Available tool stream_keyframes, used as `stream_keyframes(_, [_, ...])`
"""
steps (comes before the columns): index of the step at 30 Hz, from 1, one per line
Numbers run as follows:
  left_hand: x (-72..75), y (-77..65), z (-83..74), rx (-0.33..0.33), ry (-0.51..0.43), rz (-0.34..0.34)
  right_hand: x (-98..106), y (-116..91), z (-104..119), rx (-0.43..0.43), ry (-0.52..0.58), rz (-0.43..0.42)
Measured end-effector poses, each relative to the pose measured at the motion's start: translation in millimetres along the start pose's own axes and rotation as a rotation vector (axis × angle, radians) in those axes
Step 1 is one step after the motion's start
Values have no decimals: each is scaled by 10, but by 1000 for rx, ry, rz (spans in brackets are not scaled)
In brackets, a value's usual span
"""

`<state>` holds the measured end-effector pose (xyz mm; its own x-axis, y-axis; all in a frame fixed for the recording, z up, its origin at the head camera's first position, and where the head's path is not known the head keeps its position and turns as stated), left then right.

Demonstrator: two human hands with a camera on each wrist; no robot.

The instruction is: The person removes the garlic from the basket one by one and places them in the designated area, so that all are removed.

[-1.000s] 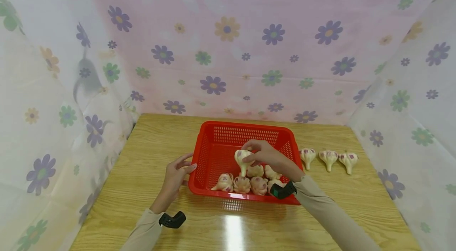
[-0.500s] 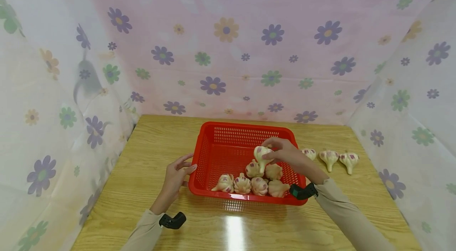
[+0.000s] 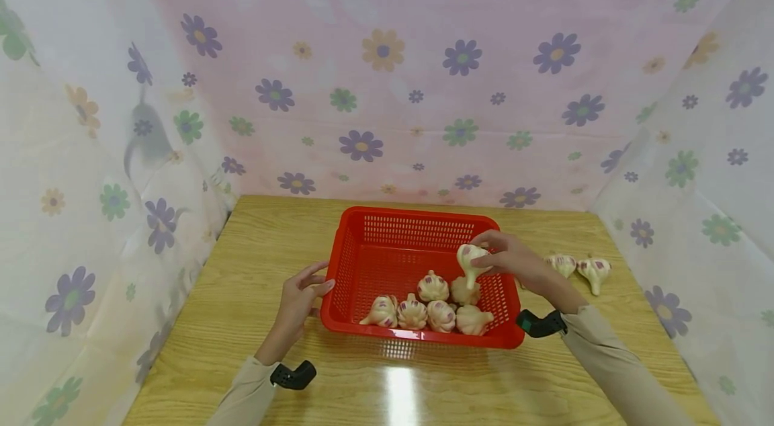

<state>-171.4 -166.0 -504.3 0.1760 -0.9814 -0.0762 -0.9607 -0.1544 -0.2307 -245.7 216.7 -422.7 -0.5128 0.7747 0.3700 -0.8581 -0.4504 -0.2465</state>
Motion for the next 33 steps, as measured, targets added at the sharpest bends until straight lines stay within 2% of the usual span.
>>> stream_keyframes(6, [1, 0, -19, 18, -5, 5, 125, -60, -53, -10, -16, -24])
stream_keyframes(13, [-65, -159, -275, 16, 23, 22, 215, -132, -47, -37, -51, -50])
stream_keyframes(20, [5, 16, -9, 18, 0, 2, 294, -184, -44, -56, -66, -57])
stream_keyframes(33, [2, 19, -1, 12, 12, -14, 453, -303, -103, -68, -94, -70])
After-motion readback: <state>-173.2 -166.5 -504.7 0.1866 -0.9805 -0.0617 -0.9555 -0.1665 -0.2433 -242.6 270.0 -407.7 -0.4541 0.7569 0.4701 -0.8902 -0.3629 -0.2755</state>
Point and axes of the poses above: each hand's wrist, its own y-axis towards the middle knuckle, its own x-axis out of the back of the hand, z = x × y, the point moved 4 cm from there along y, towards the middle knuckle, and after that the axes turned 4 degrees about -y, right-handed, at the moved point
